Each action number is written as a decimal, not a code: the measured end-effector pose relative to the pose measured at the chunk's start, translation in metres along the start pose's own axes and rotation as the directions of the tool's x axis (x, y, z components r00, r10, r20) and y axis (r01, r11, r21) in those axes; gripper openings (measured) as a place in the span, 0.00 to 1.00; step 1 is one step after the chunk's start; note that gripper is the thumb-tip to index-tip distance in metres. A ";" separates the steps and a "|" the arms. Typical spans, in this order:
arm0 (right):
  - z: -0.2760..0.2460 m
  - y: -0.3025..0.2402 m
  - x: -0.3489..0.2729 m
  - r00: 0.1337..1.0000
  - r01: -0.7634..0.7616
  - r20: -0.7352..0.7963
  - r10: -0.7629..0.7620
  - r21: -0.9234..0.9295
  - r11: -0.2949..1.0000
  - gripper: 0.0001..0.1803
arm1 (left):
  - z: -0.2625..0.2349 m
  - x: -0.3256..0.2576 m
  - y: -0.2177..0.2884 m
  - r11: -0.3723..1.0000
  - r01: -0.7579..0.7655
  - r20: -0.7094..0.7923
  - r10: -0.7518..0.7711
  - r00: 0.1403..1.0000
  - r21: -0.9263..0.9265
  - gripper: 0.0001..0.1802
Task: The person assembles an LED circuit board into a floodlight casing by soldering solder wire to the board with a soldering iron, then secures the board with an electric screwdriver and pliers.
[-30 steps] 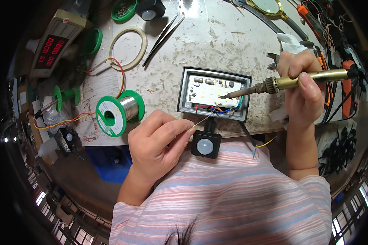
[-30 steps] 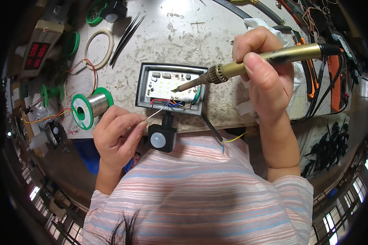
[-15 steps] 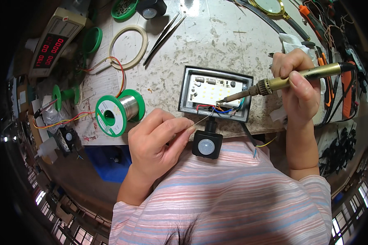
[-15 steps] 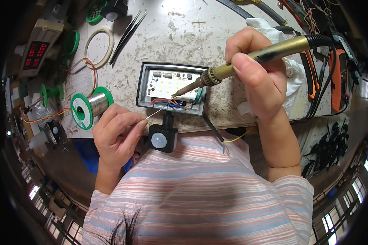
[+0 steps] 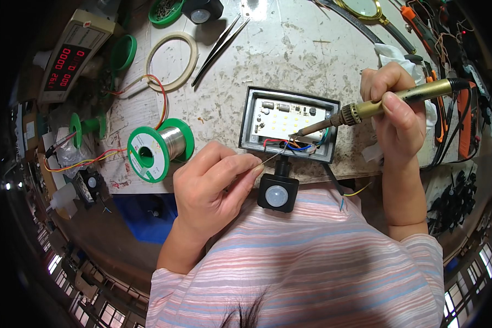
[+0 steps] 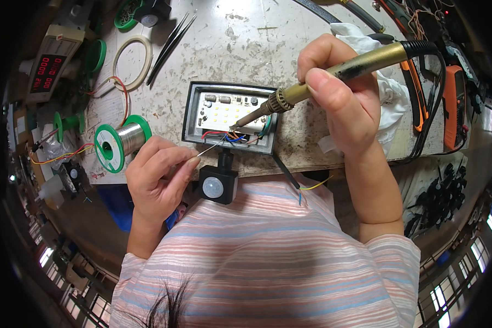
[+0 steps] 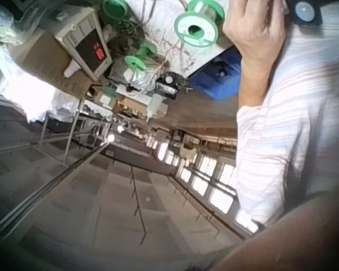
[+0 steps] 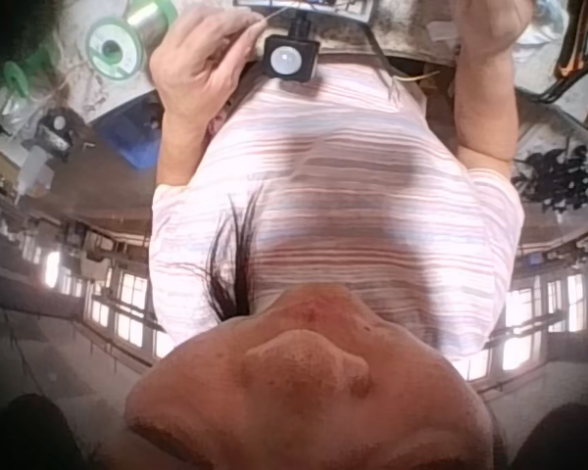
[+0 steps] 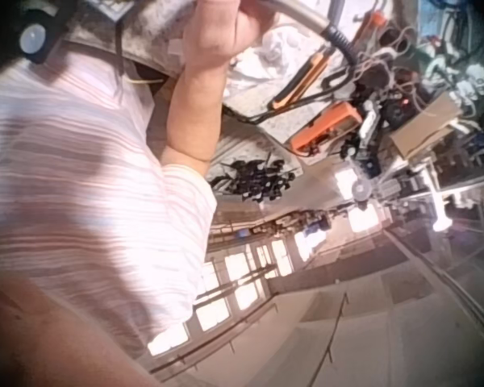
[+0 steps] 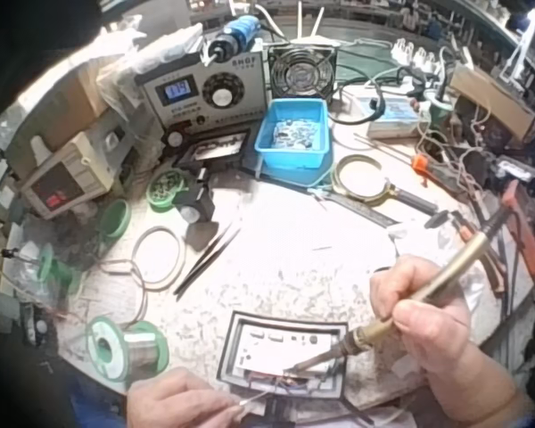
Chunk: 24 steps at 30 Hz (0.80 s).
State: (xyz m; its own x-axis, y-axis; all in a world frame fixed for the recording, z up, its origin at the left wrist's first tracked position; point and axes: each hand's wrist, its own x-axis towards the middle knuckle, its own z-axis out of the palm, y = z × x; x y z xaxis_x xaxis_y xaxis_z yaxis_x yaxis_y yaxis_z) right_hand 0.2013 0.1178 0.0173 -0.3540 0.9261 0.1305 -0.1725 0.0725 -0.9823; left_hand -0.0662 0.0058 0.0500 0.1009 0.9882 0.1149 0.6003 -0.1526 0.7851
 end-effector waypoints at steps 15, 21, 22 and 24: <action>-0.003 0.001 -0.001 0.999 0.037 -0.014 -0.037 0.015 0.999 0.15 | -0.035 -0.013 -0.007 0.956 0.145 0.323 -0.058 0.945 -0.254 0.07; -0.004 0.002 -0.001 0.999 0.041 -0.035 -0.039 0.050 0.998 0.15 | -0.001 0.009 0.003 0.964 -0.117 0.009 0.118 0.993 0.240 0.17; -0.006 0.003 -0.001 0.998 0.051 -0.034 -0.050 0.055 0.997 0.14 | 0.000 0.014 0.004 0.917 -0.194 0.028 0.197 0.980 0.349 0.18; -0.007 0.005 -0.001 0.998 0.063 -0.034 -0.061 0.061 0.996 0.14 | -0.001 0.020 0.005 0.926 -0.174 0.066 0.161 0.985 0.334 0.18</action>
State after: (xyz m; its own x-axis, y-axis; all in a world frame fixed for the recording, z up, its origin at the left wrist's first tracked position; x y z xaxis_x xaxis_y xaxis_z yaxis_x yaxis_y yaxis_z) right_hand 0.2075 0.1199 0.0117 -0.3111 0.9320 0.1857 -0.2506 0.1080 -0.9620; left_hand -0.0627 0.0244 0.0568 0.2484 0.9479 0.1993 0.8037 -0.3165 0.5038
